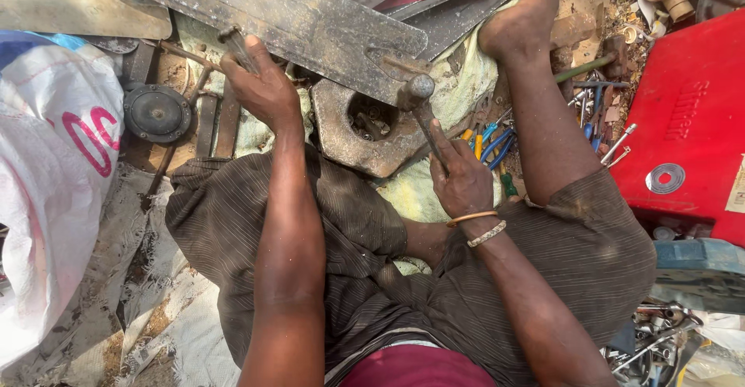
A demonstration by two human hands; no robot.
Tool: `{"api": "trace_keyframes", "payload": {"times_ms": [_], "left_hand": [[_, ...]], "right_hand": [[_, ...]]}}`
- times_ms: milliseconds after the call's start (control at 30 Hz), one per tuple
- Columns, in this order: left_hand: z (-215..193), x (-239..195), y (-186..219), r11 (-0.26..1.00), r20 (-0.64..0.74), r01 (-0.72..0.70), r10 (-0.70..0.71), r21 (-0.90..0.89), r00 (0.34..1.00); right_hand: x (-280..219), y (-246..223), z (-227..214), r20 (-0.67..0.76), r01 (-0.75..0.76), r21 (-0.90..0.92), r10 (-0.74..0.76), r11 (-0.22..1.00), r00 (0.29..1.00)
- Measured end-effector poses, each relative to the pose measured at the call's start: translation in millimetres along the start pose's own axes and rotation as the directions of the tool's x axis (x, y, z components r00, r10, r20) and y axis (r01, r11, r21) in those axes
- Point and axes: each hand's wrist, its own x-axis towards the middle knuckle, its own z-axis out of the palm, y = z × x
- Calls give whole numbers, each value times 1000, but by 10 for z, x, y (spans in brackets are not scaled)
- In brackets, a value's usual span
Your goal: The person sits on the ground and uses a hammer to repeatedly strike a metal plate resting on a stone anvil. They adjust the plate's position and orientation multiple times while continuing to hammer it.
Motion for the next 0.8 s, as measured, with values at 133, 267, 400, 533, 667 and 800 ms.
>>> {"api": "trace_keyframes", "payload": {"times_ms": [133, 267, 400, 533, 667, 800], "left_hand": [[158, -198, 303, 734, 339, -150, 473, -663, 813], [491, -491, 484, 853, 636, -139, 475, -503, 608], [665, -703, 346, 835, 703, 8, 458, -550, 544], [685, -739, 160, 868, 727, -19, 427, -496, 537], [729, -699, 147, 902, 769, 20, 356, -431, 531], [735, -713, 153, 871, 754, 19, 413, -491, 510]], "right_hand": [[-103, 28, -11, 11, -18, 23, 18, 1000, 1000], [-89, 36, 48, 52, -58, 31, 57, 998, 997], [-54, 63, 38, 40, -73, 94, 69, 993, 997], [-103, 26, -4, 40, -86, 113, 82, 990, 996], [-62, -6, -31, 38, -92, 140, 87, 986, 995], [-59, -4, -34, 51, -105, 122, 100, 987, 994]]}}
